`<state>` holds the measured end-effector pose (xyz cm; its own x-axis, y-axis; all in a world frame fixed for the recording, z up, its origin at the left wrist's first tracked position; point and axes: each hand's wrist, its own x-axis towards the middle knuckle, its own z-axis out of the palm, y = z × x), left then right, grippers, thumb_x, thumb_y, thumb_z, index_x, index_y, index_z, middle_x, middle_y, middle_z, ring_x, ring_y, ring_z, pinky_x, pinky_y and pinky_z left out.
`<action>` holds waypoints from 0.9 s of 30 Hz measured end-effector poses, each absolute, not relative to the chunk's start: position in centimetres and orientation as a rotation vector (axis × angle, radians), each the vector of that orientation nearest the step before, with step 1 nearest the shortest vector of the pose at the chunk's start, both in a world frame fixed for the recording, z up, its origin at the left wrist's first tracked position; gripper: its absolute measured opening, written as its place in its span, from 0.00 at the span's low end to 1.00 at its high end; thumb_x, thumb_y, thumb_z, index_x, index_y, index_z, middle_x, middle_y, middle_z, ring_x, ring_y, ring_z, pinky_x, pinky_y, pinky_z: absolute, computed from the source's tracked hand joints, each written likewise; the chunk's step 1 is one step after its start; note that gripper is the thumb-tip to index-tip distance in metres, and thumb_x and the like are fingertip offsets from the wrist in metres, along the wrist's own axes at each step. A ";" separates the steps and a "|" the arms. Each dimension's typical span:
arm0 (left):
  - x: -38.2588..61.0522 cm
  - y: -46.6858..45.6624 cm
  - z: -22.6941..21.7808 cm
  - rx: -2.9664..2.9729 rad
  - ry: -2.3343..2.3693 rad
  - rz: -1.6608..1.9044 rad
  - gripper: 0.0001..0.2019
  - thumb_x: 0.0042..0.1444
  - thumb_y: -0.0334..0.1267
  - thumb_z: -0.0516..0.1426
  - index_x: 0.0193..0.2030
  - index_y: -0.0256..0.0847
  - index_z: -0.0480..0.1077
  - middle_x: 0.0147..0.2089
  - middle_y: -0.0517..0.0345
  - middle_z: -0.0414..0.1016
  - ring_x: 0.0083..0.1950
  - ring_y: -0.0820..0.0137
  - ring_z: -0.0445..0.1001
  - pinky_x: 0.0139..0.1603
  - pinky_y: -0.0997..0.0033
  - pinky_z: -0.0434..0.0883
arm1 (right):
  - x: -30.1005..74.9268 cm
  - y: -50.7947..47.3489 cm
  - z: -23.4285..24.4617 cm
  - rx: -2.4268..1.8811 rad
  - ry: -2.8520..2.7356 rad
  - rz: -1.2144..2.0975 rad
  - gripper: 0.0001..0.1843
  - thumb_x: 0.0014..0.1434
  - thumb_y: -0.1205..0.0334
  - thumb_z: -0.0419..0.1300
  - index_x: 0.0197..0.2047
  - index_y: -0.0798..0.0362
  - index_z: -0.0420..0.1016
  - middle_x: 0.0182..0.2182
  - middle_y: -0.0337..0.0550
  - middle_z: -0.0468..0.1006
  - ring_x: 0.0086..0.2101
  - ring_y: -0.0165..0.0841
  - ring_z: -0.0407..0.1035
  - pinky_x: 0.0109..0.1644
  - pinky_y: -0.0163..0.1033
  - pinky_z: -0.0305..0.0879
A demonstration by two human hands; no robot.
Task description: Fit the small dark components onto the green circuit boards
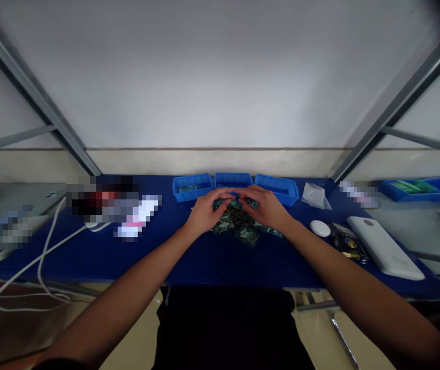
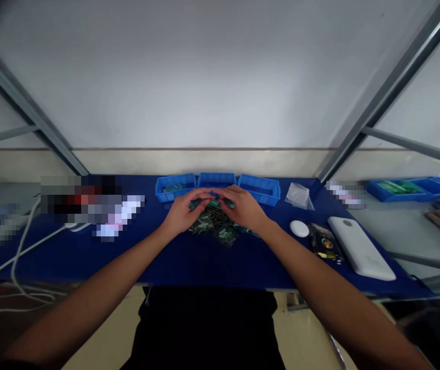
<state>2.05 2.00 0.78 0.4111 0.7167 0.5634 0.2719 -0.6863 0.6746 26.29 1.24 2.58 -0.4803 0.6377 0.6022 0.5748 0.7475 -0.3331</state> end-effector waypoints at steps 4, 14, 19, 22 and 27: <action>2.0 2.0 0.7 2.161 0.894 1.151 0.18 0.73 0.41 0.57 0.67 0.46 0.71 0.55 0.52 0.86 0.54 0.61 0.85 0.49 0.63 0.81 | 26.5 1.3 2.6 -0.983 -2.105 0.106 0.18 0.72 0.64 0.58 0.62 0.44 0.77 0.44 0.45 0.84 0.41 0.38 0.79 0.47 0.44 0.77; 2.2 2.0 0.2 2.187 0.779 1.144 0.20 0.73 0.38 0.55 0.68 0.45 0.73 0.59 0.53 0.84 0.60 0.60 0.83 0.60 0.58 0.80 | 25.8 1.0 2.1 -0.828 -2.009 0.103 0.06 0.72 0.61 0.63 0.51 0.45 0.80 0.44 0.45 0.82 0.42 0.38 0.79 0.47 0.44 0.79; 2.1 2.3 0.0 2.154 0.756 1.224 0.16 0.73 0.40 0.56 0.61 0.46 0.79 0.61 0.53 0.83 0.61 0.59 0.83 0.65 0.55 0.78 | 25.2 0.8 1.9 -0.731 -2.059 0.096 0.10 0.71 0.66 0.62 0.53 0.44 0.80 0.47 0.47 0.82 0.47 0.40 0.78 0.52 0.48 0.79; 2.1 2.3 0.2 2.124 0.820 1.253 0.14 0.70 0.43 0.61 0.59 0.47 0.80 0.59 0.53 0.84 0.60 0.59 0.83 0.64 0.55 0.79 | 25.0 1.0 1.7 -0.695 -2.089 0.079 0.14 0.71 0.67 0.62 0.56 0.43 0.81 0.49 0.47 0.82 0.49 0.41 0.78 0.54 0.51 0.78; 2.1 2.5 0.1 1.984 0.905 1.311 0.10 0.66 0.43 0.65 0.51 0.45 0.82 0.52 0.52 0.87 0.52 0.60 0.86 0.57 0.57 0.81 | 25.0 0.7 2.0 -0.694 -2.111 0.095 0.16 0.71 0.68 0.60 0.58 0.42 0.80 0.48 0.47 0.82 0.49 0.41 0.78 0.53 0.50 0.79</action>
<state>2.13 2.48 0.06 0.2840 0.7964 0.5339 0.2168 -0.5958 0.7733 24.96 0.75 2.01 -0.4512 0.5100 0.7323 0.4425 0.8405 -0.3127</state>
